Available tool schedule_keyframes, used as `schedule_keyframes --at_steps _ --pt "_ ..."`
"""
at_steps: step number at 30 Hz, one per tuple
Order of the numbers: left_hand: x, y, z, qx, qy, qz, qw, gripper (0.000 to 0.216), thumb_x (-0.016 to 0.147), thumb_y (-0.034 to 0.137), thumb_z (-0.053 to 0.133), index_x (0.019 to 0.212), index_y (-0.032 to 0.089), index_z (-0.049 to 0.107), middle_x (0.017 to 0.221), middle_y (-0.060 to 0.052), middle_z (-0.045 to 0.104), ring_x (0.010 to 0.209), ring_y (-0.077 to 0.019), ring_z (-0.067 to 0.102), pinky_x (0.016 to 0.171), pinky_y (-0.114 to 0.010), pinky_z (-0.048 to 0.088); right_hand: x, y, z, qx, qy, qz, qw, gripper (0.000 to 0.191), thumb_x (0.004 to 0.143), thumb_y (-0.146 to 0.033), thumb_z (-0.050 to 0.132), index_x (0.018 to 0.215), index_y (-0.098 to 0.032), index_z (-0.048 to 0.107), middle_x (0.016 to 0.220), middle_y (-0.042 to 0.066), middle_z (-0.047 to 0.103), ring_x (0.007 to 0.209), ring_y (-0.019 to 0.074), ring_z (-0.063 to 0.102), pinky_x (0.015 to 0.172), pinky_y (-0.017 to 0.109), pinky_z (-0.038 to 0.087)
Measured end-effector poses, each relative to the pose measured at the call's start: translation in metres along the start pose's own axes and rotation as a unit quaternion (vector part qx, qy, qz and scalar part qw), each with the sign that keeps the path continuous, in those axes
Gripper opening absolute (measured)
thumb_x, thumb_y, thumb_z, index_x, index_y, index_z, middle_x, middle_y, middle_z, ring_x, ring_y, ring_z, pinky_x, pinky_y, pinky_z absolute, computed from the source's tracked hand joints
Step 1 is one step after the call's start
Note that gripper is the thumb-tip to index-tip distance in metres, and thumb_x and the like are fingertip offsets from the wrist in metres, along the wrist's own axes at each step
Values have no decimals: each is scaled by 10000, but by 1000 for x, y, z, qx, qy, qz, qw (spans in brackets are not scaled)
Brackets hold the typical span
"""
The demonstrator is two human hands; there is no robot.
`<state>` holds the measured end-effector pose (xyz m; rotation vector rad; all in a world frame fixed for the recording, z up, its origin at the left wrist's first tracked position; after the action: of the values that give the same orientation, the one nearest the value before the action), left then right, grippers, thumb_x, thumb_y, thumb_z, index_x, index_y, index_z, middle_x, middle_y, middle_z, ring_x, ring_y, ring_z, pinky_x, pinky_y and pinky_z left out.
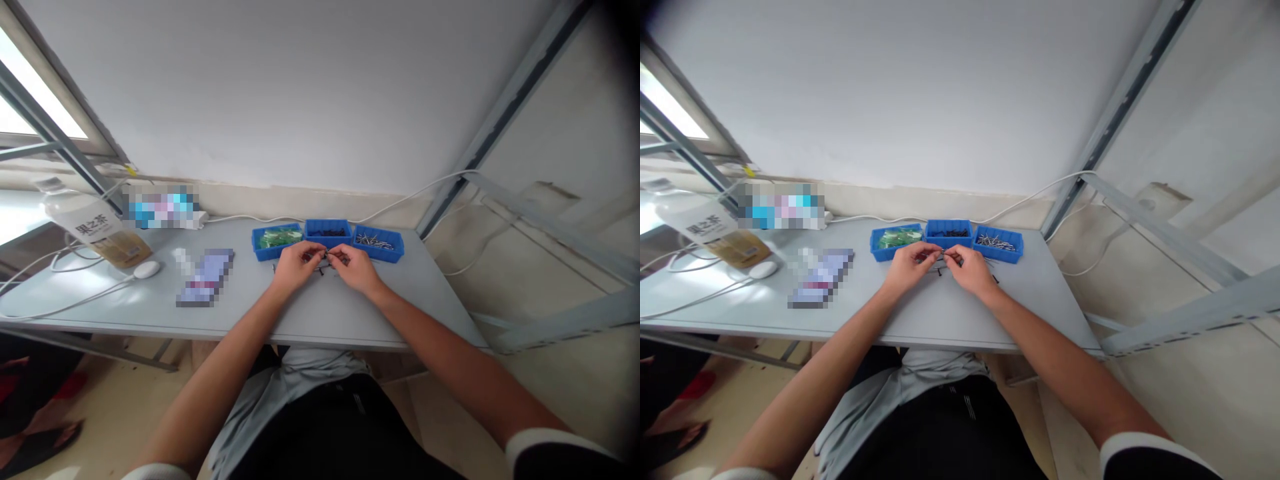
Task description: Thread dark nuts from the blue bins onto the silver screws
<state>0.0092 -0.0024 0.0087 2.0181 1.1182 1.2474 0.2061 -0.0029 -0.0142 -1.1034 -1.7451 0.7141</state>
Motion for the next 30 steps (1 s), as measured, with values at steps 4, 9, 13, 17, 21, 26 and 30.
schedule_keyframes --at_steps 4,9,13,17,21,26,30 --pt "1 1 0 -82 6 -14 997 367 922 399 711 1240 216 730 1088 -76 786 976 -213 736 849 -330 578 0 -2 1 40 -36 16 998 301 989 -458 579 1065 -210 731 905 53 760 738 182 695 676 296 549" --pt "2 -1 -1 -84 -6 -2 996 295 916 446 719 1099 227 796 1129 -93 759 1048 -231 705 812 -316 568 -1 -5 2 110 -74 46 990 381 1012 -545 526 1092 -211 692 794 18 701 532 123 543 512 254 447" --pt "3 1 -2 -120 -16 -3 993 278 896 435 739 1055 216 804 1129 -105 751 1048 -237 702 832 -335 579 -1 -9 2 127 -90 57 986 363 987 -533 573 1081 -198 678 807 23 703 532 114 527 511 252 439" --pt "3 1 -1 -141 -30 -1 990 262 868 430 766 993 203 801 1113 -111 746 1047 -245 701 829 -348 587 0 -12 2 122 -88 57 987 365 922 -512 663 1057 -173 680 795 37 708 602 134 580 546 248 454" --pt "2 1 0 -126 -33 -2 992 255 871 437 762 983 209 795 1123 -106 738 1060 -246 698 810 -340 590 0 -13 0 88 -86 48 991 364 937 -510 637 1010 -161 715 781 44 713 637 149 606 574 254 460" --pt "1 3 1 -94 -31 4 995 278 897 447 735 1042 216 789 1129 -104 738 1010 -225 709 792 -324 590 0 -10 -1 56 -100 31 993 377 981 -510 571 932 -169 725 801 46 727 639 144 602 570 245 447" --pt "0 3 2 -88 -35 5 995 294 899 464 731 1041 217 803 1158 -114 739 1025 -237 713 766 -321 599 -1 -9 -1 64 -118 30 990 436 992 -559 549 903 -168 721 809 49 729 612 134 581 559 245 442"
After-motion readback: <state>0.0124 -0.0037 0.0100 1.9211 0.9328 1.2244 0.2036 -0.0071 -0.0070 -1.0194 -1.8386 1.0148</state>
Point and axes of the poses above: each hand's wrist, its own x-axis towards the middle knuckle, its own z-axis out of the palm, y = z × x, the point moved 1 cm from there along x, towards the middle knuckle
